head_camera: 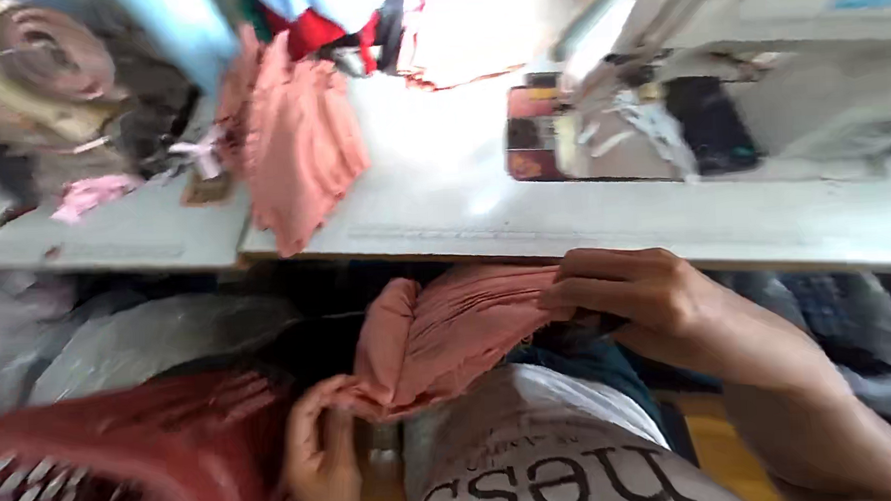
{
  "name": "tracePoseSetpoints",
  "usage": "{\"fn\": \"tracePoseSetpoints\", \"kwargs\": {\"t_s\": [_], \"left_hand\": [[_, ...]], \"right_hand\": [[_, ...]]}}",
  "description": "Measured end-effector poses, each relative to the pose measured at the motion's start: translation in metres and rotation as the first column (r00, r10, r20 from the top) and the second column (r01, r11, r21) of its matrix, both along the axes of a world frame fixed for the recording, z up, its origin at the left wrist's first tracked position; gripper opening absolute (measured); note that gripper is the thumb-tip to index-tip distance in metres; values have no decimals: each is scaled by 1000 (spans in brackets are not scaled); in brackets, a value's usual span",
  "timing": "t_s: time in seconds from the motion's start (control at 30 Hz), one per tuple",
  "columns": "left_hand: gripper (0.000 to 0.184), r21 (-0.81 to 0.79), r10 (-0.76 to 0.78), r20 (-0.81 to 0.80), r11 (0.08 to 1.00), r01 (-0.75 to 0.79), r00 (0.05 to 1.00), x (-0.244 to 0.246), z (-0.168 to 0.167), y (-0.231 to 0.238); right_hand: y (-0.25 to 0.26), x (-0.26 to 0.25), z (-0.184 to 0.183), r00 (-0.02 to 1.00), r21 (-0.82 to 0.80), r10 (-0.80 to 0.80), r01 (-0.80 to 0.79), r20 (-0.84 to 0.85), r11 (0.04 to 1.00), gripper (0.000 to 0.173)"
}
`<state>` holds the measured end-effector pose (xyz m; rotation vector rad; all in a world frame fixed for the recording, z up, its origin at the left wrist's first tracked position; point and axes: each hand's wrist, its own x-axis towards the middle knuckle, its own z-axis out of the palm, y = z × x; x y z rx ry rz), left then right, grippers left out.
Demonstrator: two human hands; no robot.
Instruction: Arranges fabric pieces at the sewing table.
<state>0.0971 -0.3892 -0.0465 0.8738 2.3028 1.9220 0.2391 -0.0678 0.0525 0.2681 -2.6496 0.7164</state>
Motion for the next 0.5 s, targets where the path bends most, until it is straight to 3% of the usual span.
{"fn": "tracePoseSetpoints", "kwargs": {"t_s": [0.13,0.23,0.27,0.37,0.43,0.5], "left_hand": [[26,123,-324,-146,931,343,935,-24,39,58],[20,-47,-580,-222,809,586,784,-11,66,131],[20,-131,-637,-292,765,630,713,4,73,161],[14,-261,-747,-478,623,738,461,70,84,254],[11,-309,-796,-521,512,802,308,118,86,305],[13,-347,-839,-503,417,840,208,163,77,343]], "right_hand": [[21,116,14,981,-263,-154,180,116,948,18],[20,203,16,858,-157,-493,511,142,845,16],[19,232,14,759,-38,-637,646,137,762,16],[7,311,4,365,214,-928,903,76,373,16],[-13,353,4,126,259,-992,957,22,128,19],[-43,384,3,-60,243,-998,969,12,-55,21]]}}
